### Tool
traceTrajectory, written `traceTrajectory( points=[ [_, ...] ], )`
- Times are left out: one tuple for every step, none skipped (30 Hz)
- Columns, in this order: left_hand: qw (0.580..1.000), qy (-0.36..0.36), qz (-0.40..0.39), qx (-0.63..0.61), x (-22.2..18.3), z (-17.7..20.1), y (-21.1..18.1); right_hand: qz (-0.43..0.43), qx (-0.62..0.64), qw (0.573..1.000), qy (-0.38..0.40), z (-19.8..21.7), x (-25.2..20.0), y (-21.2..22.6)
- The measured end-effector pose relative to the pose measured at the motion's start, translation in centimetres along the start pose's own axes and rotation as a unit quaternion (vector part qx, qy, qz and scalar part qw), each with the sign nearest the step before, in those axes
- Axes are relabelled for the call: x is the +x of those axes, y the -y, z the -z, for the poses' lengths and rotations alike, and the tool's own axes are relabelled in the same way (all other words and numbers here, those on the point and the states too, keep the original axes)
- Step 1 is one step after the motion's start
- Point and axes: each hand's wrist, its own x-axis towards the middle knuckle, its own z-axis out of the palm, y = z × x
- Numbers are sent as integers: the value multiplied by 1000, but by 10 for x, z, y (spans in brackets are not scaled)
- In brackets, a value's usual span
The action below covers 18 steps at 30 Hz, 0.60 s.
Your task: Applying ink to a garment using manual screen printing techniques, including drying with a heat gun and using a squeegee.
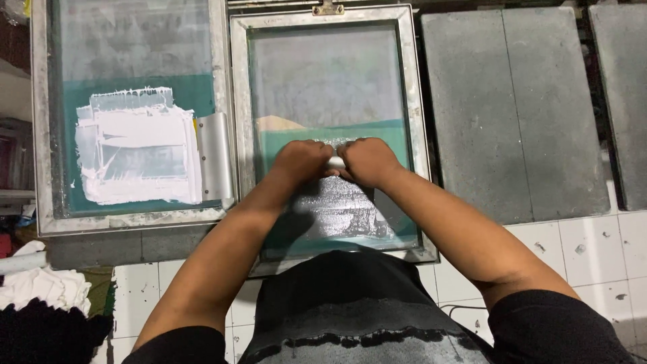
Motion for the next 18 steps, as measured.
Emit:
traceTrajectory(
  points=[
    [1000,1,0,-1,0,6,-3,0,1,1000,1,-5,-2,1],
    [998,54,9,-21,0,12,-5,1,-15,1000,-11,-10,-3,1],
    [993,107,20,-41,-1,18,-7,5,-30,999,-22,-15,-4,3],
    [993,108,21,-41,-2,29,-12,6,-29,999,-22,-18,-8,6],
    [987,132,31,-86,-2,39,-15,17,-52,998,-33,-20,-10,8],
    [978,155,41,-130,-2,50,-18,28,-75,996,-45,-21,-13,10],
    [978,155,41,-130,-10,44,-27,29,-75,996,-46,-26,-19,13],
    [983,136,37,-117,-18,37,-35,35,-74,995,-56,-30,-25,16],
    [987,117,32,-104,-26,31,-43,42,-72,994,-66,-34,-31,20],
    [987,118,33,-103,-33,29,-47,43,-72,994,-66,-40,-36,23],
    [990,105,13,-91,-40,26,-53,44,-67,994,-75,-47,-43,25],
    [993,93,-7,-79,-47,23,-59,44,-62,994,-83,-53,-49,27],
    [993,92,-7,-78,-49,30,-62,44,-63,993,-84,-62,-52,26],
    [993,80,-15,-87,-51,37,-65,53,-69,992,-94,-71,-55,25],
    [993,69,-24,-94,-51,44,-66,61,-74,990,-105,-80,-57,23],
    [993,68,-25,-93,-45,45,-61,60,-75,990,-107,-66,-54,21],
    [991,74,-17,-110,-41,46,-59,48,-57,994,-81,-54,-54,19],
    [989,80,-10,-128,-36,47,-58,36,-40,997,-54,-42,-54,18]
  ],
)
